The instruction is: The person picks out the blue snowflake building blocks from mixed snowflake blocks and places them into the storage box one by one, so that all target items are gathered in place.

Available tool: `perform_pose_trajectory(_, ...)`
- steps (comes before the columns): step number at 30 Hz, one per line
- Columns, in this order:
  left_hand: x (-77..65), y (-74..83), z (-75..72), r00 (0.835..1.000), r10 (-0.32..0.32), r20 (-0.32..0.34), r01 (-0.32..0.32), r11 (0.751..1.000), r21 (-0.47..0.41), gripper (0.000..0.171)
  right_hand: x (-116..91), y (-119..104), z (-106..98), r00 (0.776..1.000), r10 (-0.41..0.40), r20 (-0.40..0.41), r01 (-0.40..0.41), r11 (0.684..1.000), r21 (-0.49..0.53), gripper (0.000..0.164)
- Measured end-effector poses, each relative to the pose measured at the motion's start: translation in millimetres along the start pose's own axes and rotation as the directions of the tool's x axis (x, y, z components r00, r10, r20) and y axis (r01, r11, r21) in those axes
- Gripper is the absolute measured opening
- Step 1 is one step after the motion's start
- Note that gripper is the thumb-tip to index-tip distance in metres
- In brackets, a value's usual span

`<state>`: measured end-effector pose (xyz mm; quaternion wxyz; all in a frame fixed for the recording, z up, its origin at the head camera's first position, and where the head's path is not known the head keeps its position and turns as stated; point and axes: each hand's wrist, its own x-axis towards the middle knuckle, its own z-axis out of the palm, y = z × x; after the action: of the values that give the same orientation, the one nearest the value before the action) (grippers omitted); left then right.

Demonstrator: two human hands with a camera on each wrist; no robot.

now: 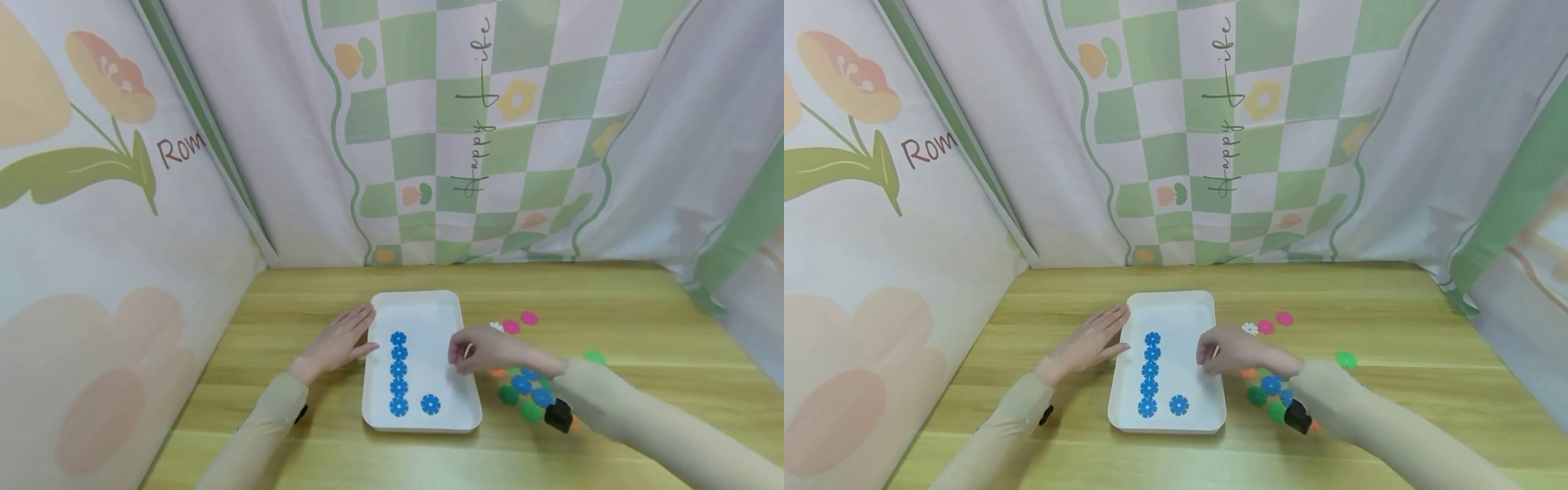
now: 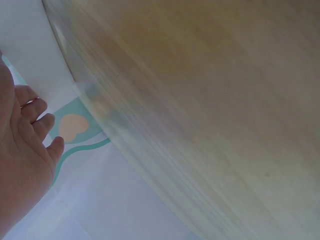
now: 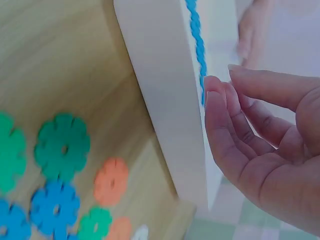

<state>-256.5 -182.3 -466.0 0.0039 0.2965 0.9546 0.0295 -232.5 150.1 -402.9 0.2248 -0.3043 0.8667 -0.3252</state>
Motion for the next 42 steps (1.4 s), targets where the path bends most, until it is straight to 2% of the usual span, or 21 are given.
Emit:
perform_pose_trajectory(8, 0.0, -0.1, 2.2, 1.0, -0.004, -0.008, 0.004, 1.0, 0.003, 0.077, -40.9, 29.2, -29.6, 0.989, -0.095, -0.114, 0.101, 0.994, 0.047, 0.009)
perform_pose_trajectory(16, 0.3, -1.4, 2.7, 1.0, -0.004, -0.01, 0.004, 1.0, -0.015, 0.076, -82.6, 71.2, -37.4, 0.99, -0.006, -0.144, 0.021, 0.994, 0.103, 0.015)
perform_pose_trajectory(20, 0.5, -2.0, 2.9, 1.0, 0.001, -0.008, -0.001, 1.0, -0.015, 0.077, -100.9, 90.9, -35.2, 0.984, -0.001, -0.178, 0.008, 0.999, 0.037, 0.014)
perform_pose_trajectory(24, 0.3, -1.5, 2.2, 1.0, 0.003, -0.016, -0.003, 1.0, -0.028, 0.076, -115.2, 103.4, -35.1, 0.974, 0.056, -0.221, -0.068, 0.997, -0.047, 0.016)
perform_pose_trajectory(31, 0.3, -1.7, 3.1, 1.0, 0.003, -0.017, -0.003, 1.0, -0.016, 0.076, -126.9, 114.0, -35.6, 0.943, 0.198, -0.267, -0.239, 0.963, -0.126, 0.023)
perform_pose_trajectory(42, 0.0, -1.1, 2.0, 1.0, -0.001, -0.014, 0.0, 0.999, -0.032, 0.076, -123.8, 118.3, -32.3, 0.922, 0.258, -0.289, -0.317, 0.931, -0.18, 0.022)
